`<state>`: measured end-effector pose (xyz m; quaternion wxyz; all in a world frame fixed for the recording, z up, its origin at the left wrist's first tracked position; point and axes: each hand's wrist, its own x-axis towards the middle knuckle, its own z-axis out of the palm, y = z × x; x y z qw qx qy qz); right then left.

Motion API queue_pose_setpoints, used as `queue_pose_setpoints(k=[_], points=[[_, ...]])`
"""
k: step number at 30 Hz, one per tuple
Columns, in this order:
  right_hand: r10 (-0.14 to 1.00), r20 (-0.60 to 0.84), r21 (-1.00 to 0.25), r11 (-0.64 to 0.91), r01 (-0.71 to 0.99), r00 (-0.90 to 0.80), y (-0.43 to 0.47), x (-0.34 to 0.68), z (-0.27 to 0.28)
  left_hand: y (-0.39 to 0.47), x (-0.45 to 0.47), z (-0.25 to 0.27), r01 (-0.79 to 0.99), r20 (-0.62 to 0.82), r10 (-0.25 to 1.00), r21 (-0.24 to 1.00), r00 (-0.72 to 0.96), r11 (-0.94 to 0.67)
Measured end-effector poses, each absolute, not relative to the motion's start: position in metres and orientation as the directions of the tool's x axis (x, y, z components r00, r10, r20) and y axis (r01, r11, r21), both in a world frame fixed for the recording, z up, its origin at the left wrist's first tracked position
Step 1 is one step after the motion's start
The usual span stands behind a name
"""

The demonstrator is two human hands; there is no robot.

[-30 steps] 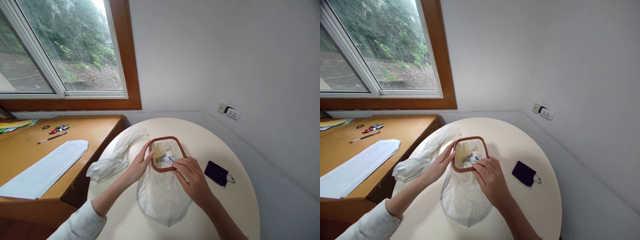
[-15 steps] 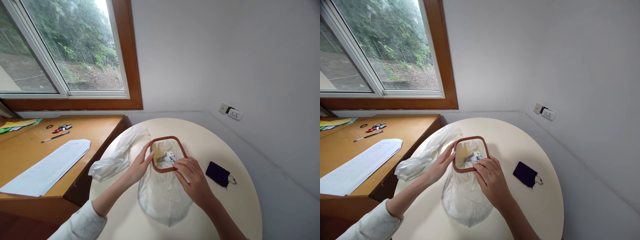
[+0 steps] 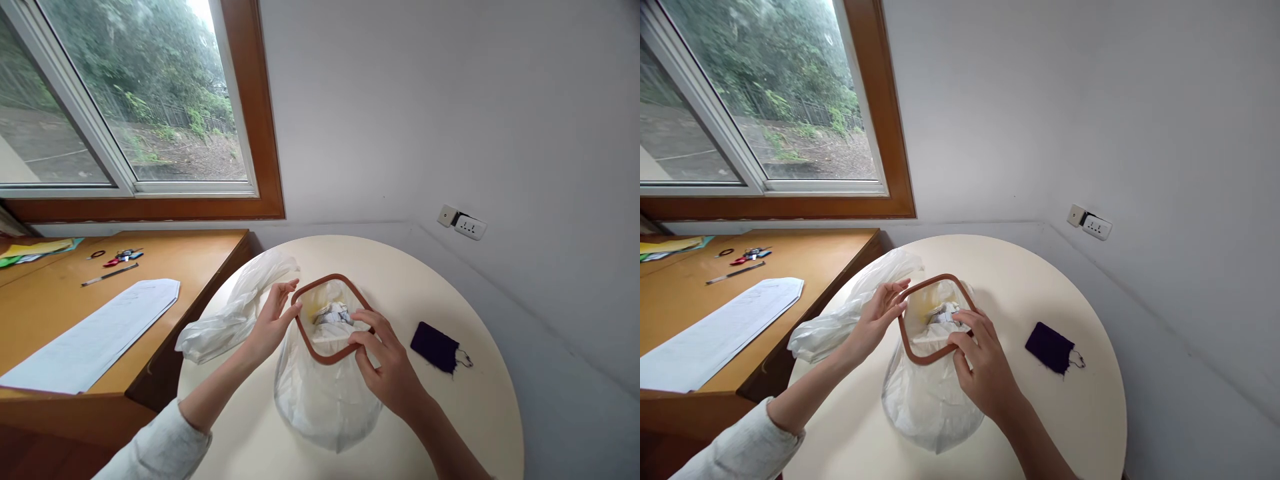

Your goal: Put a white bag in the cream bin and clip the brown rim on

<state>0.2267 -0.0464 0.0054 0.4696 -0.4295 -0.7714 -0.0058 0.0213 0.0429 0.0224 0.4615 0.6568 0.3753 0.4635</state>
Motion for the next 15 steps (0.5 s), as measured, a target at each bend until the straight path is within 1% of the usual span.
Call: queue_pose_setpoints(k=[3,5,7,9,12,15], points=[[0.668,0.738,-0.472,0.616,0.631,-0.1,-0.044,0.227,0.006,0.041,0.02,0.03,0.061,0.271,0.89,0.948,0.367,-0.314],[0.667,0.745,-0.499,0.576,0.647,-0.018,-0.039,0.23,0.007,0.037,0.018,0.034,0.125,0.253,0.864,0.933,0.436,-0.336],[0.68,0.73,-0.521,0.494,0.696,0.064,-0.032,0.236,0.007,0.033,0.014,0.035,0.216,0.23,0.848,0.905,0.478,-0.367],[0.732,0.672,-0.546,0.384,0.745,0.115,-0.024,0.242,0.006,0.028,0.01,0.035,0.299,0.218,0.829,0.861,0.516,-0.413],[0.836,0.528,-0.582,0.23,0.78,0.148,-0.012,0.25,0.004,0.022,0.004,0.033,0.395,0.218,0.775,0.761,0.593,-0.515],[0.878,0.438,-0.613,0.133,0.779,0.195,-0.004,0.254,0.0,0.016,0.001,0.029,0.475,0.214,0.756,0.665,0.619,-0.577]])
